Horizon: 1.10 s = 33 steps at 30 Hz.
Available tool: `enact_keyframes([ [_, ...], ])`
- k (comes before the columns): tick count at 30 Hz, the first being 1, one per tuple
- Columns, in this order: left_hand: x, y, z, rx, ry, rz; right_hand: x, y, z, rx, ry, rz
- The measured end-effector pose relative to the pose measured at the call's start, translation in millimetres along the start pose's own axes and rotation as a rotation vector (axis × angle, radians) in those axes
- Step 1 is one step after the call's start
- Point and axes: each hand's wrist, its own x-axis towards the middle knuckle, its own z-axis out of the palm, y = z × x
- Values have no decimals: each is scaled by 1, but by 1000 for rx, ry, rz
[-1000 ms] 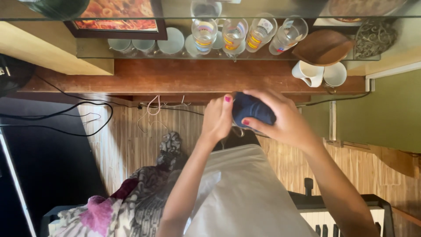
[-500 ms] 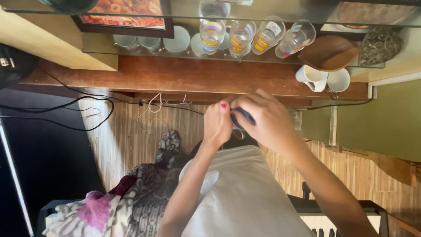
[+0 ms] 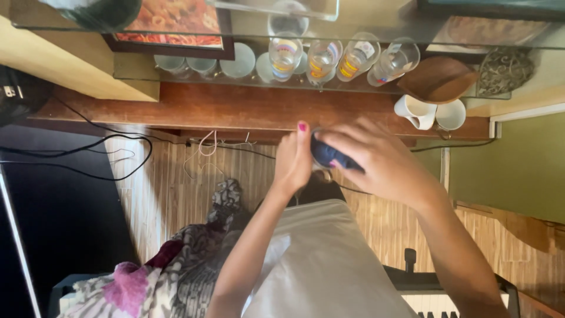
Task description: Wiping and cleaning various cups and glasses with a dry cloth in a service area.
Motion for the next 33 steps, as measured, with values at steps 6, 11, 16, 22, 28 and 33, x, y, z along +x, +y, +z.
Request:
enact_keyframes([
  [6,-4,7,-15,-481,-298,-162,9,1,11,-199,-118,-155],
  [11,2,5,-18,-597,-339,-248,21,-12,0,-132,-61,-120],
  [16,8,5,-7,44,44,-144,24,-4,22,-190,21,111],
  [22,5,19,-10,211,119,-54,26,12,28,115,-73,619],
  [28,39,-25,0,-428,-283,-102,24,33,16,132,-12,-87],
  [33,48,-17,-11,-617,-717,-467,24,26,14,117,-38,-207],
])
